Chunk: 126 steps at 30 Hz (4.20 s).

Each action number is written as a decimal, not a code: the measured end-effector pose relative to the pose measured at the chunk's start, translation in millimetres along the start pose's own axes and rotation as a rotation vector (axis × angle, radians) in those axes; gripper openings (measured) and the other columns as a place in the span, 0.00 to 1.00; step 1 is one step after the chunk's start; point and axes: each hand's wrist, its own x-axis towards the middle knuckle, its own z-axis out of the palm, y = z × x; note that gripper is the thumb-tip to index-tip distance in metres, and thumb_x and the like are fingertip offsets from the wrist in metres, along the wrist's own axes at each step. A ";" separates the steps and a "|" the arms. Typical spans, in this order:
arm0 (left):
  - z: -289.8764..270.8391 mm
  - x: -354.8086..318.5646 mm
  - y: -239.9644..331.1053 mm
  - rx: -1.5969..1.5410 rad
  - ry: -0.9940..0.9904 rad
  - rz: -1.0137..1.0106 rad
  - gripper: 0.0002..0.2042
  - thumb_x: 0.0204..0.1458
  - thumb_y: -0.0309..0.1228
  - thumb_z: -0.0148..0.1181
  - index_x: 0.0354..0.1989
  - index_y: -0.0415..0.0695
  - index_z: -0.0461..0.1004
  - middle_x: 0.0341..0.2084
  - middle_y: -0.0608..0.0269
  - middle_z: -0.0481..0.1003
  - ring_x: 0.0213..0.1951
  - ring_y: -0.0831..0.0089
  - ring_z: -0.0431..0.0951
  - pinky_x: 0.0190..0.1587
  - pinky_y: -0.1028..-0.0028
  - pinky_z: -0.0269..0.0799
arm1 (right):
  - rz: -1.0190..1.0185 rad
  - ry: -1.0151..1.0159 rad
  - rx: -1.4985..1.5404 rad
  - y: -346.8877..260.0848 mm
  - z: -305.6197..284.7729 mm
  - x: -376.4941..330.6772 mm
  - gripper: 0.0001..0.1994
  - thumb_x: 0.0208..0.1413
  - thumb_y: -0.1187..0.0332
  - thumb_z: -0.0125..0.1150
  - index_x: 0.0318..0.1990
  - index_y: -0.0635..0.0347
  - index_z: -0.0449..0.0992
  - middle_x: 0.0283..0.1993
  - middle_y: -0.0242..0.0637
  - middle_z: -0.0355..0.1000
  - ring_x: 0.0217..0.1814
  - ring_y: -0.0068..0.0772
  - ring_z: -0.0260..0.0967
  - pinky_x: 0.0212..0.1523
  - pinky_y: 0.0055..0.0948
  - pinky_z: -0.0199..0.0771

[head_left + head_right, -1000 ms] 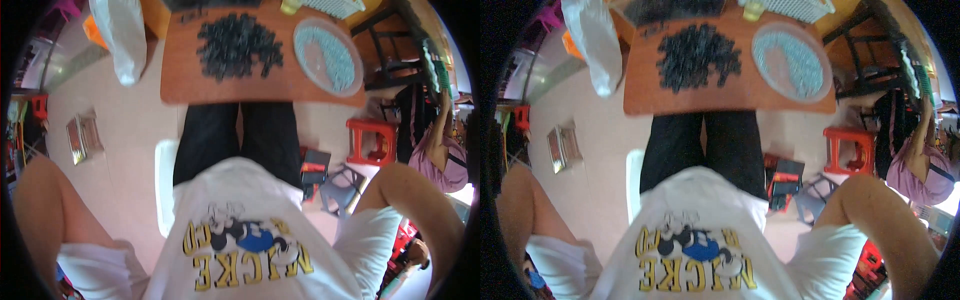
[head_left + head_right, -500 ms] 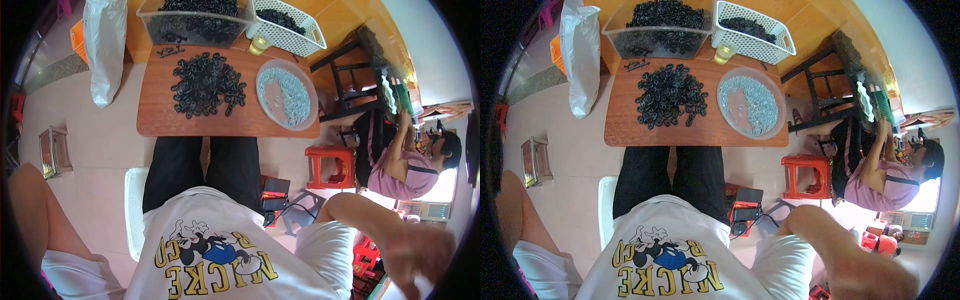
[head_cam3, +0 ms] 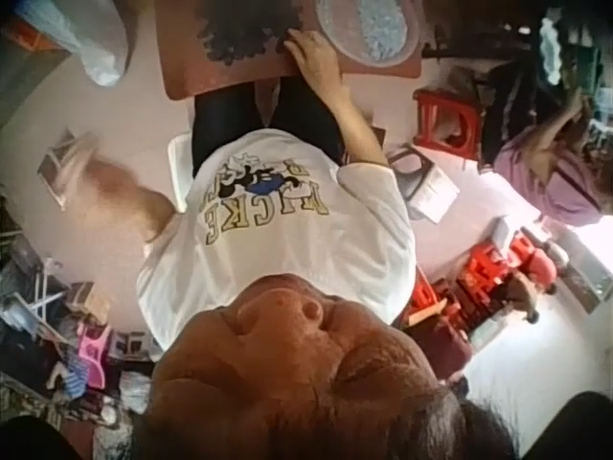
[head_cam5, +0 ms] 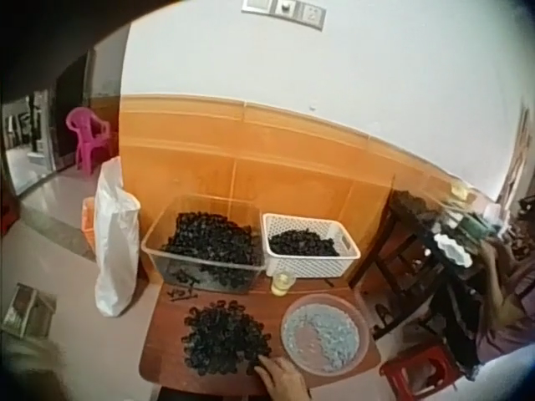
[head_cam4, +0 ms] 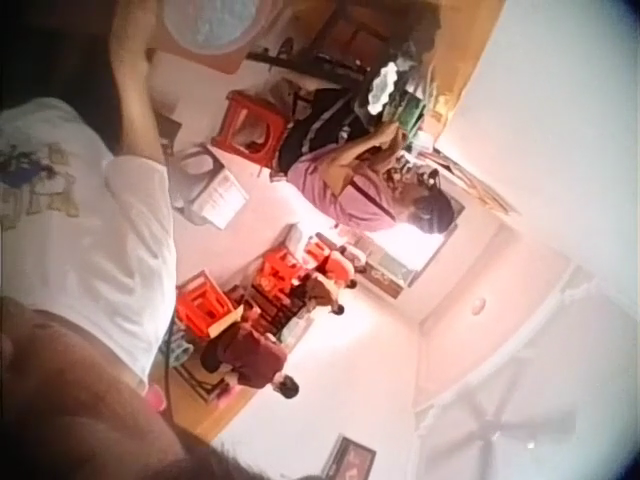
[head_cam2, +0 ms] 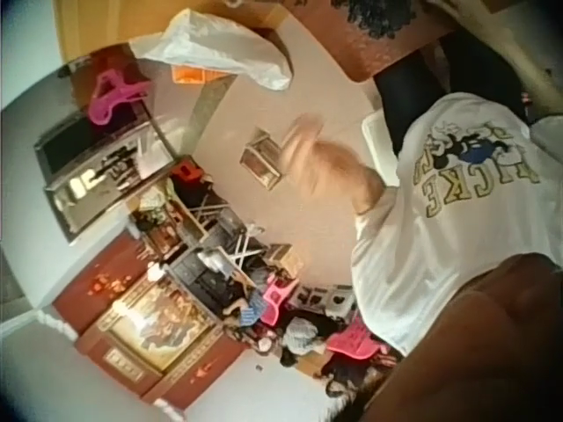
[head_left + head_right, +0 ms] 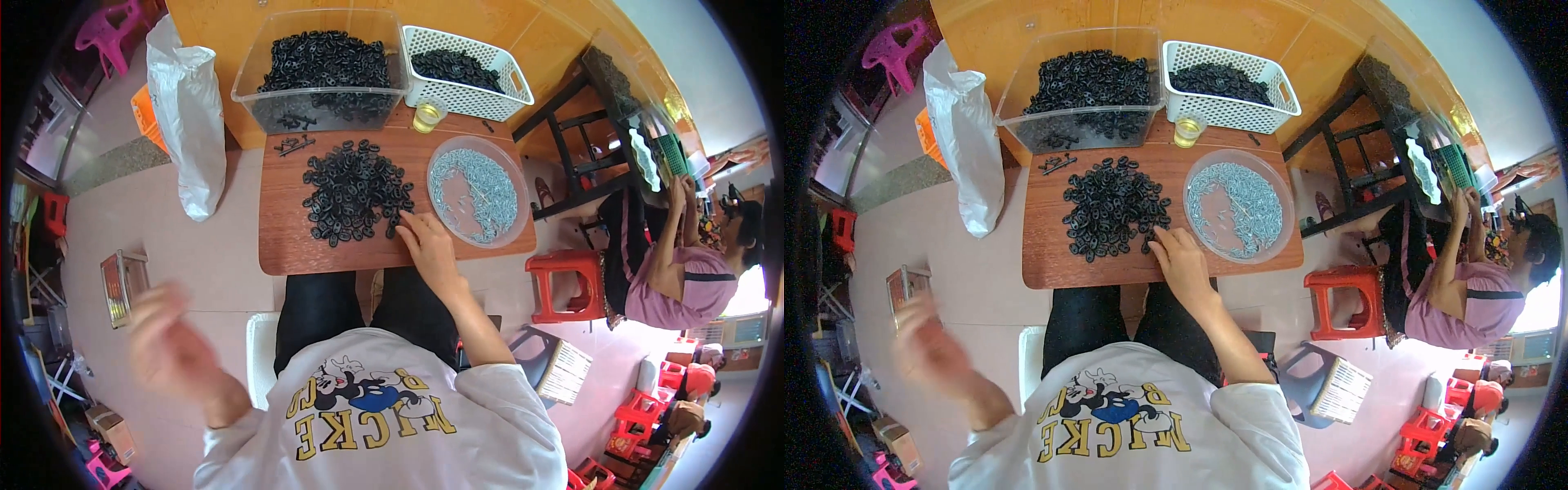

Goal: The person assembles small rubber components by hand on a work table.

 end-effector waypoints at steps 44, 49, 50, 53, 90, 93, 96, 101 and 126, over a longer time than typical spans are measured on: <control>144.9 -95.0 -79.9 0.226 -0.502 -0.662 0.07 0.48 0.23 0.60 0.35 0.36 0.77 0.26 0.60 0.75 0.26 0.73 0.73 0.32 0.75 0.68 | 0.201 -0.028 0.340 -5.1 -5.6 -19.8 0.07 0.50 0.74 0.60 0.37 0.64 0.78 0.33 0.39 0.73 0.33 0.35 0.71 0.34 0.27 0.69; 129.3 -105.6 -106.1 0.385 -0.543 -0.485 0.07 0.47 0.21 0.59 0.35 0.34 0.77 0.28 0.51 0.75 0.35 0.58 0.74 0.41 0.67 0.69 | -0.002 0.075 -0.051 3.3 19.9 7.7 0.08 0.47 0.71 0.61 0.37 0.60 0.78 0.31 0.37 0.67 0.36 0.39 0.65 0.37 0.35 0.64; 128.2 -108.2 -107.6 0.386 -0.540 -0.485 0.07 0.47 0.21 0.59 0.35 0.34 0.77 0.28 0.51 0.75 0.35 0.58 0.74 0.41 0.67 0.69 | -0.029 0.058 -0.120 3.6 23.3 11.4 0.09 0.47 0.71 0.61 0.38 0.60 0.77 0.31 0.36 0.65 0.36 0.38 0.64 0.37 0.35 0.62; 126.5 -113.5 -109.1 0.389 -0.532 -0.453 0.08 0.47 0.21 0.59 0.36 0.34 0.77 0.29 0.52 0.75 0.36 0.59 0.74 0.41 0.68 0.69 | -0.037 0.008 -0.210 7.6 32.6 14.7 0.11 0.46 0.70 0.62 0.39 0.58 0.78 0.32 0.35 0.64 0.38 0.37 0.62 0.38 0.35 0.60; 220.7 -110.5 -33.0 -0.369 -0.661 -1.009 0.04 0.51 0.22 0.58 0.34 0.35 0.77 0.28 0.63 0.77 0.29 0.80 0.76 0.34 0.81 0.73 | 0.573 0.150 0.812 -6.2 -39.8 -51.0 0.05 0.51 0.74 0.61 0.34 0.65 0.77 0.33 0.31 0.74 0.34 0.15 0.69 0.36 0.16 0.68; 245.3 -111.8 -30.6 -0.419 -0.818 -1.003 0.06 0.53 0.22 0.57 0.37 0.35 0.76 0.29 0.64 0.77 0.31 0.79 0.76 0.35 0.81 0.72 | 0.585 0.266 0.828 12.9 -45.0 -61.5 0.04 0.52 0.75 0.61 0.34 0.65 0.76 0.33 0.30 0.74 0.34 0.15 0.69 0.36 0.16 0.68; 280.2 -92.3 -22.4 -0.344 -1.070 -0.863 0.07 0.52 0.24 0.57 0.37 0.35 0.76 0.27 0.64 0.76 0.29 0.81 0.75 0.33 0.80 0.70 | 0.588 0.385 0.856 34.7 -53.1 -73.0 0.04 0.53 0.77 0.59 0.36 0.66 0.76 0.34 0.30 0.74 0.36 0.15 0.69 0.37 0.15 0.68; 354.0 -76.6 -75.7 0.148 -1.035 -0.351 0.07 0.47 0.22 0.58 0.35 0.35 0.77 0.22 0.52 0.76 0.24 0.70 0.77 0.30 0.71 0.71 | 0.695 0.604 0.977 50.9 -85.3 -88.6 0.04 0.52 0.79 0.58 0.36 0.67 0.75 0.33 0.36 0.75 0.33 0.17 0.69 0.34 0.15 0.67; 355.7 -73.4 -65.9 -0.249 -1.085 -0.815 0.06 0.50 0.24 0.58 0.36 0.37 0.73 0.25 0.62 0.73 0.25 0.73 0.73 0.28 0.76 0.70 | 0.672 0.554 1.056 52.2 -103.5 -90.1 0.05 0.50 0.80 0.60 0.36 0.67 0.76 0.32 0.37 0.76 0.29 0.18 0.69 0.31 0.15 0.67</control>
